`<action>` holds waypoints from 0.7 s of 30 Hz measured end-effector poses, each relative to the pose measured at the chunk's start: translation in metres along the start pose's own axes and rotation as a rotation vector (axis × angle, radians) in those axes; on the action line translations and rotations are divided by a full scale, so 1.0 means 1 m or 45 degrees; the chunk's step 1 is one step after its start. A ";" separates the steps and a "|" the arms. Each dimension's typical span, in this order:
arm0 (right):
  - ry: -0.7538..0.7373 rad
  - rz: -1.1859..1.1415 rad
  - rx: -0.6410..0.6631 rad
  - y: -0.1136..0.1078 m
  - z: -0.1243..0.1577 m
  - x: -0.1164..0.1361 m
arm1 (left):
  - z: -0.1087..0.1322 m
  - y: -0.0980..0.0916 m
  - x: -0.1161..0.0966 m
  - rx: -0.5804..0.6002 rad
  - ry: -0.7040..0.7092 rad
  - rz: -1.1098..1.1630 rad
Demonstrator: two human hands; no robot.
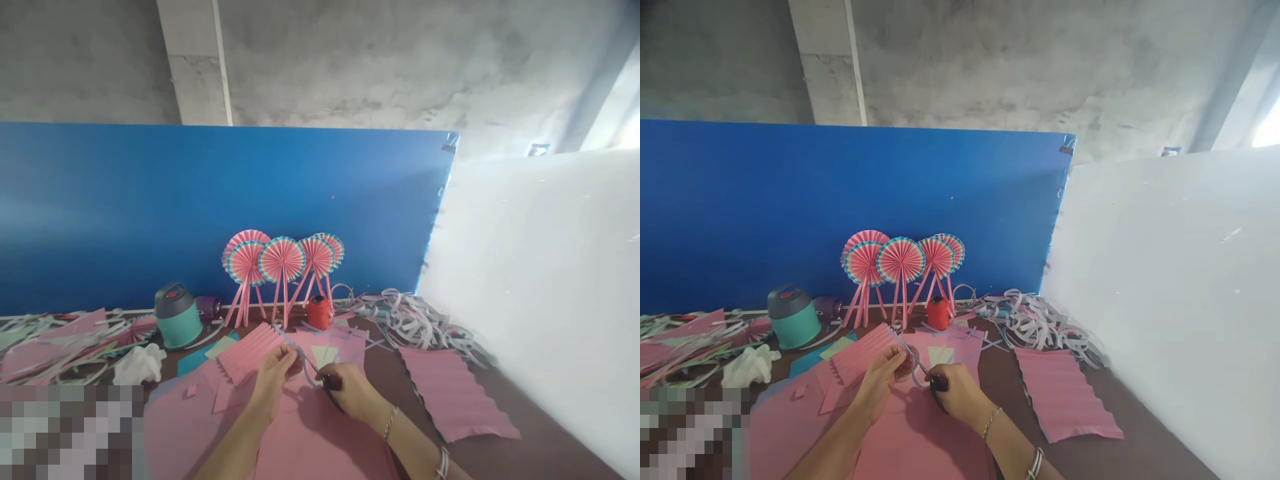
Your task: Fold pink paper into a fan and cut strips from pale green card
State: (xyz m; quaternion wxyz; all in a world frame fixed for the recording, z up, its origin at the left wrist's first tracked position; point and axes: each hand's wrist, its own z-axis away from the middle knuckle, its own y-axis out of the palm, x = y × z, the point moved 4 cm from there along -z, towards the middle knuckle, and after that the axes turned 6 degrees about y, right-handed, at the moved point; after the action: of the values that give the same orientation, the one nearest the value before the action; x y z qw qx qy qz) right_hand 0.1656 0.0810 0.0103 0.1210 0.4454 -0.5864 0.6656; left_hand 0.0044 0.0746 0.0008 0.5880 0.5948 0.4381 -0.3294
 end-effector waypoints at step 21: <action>0.069 -0.114 0.026 0.002 -0.001 -0.003 | 0.002 0.000 0.000 -0.036 -0.051 -0.116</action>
State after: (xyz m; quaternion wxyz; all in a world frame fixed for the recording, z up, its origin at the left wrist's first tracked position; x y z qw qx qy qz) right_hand 0.1656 0.0822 0.0063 0.1621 0.4542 -0.5557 0.6773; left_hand 0.0044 0.0729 0.0001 0.5894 0.5591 0.4575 -0.3615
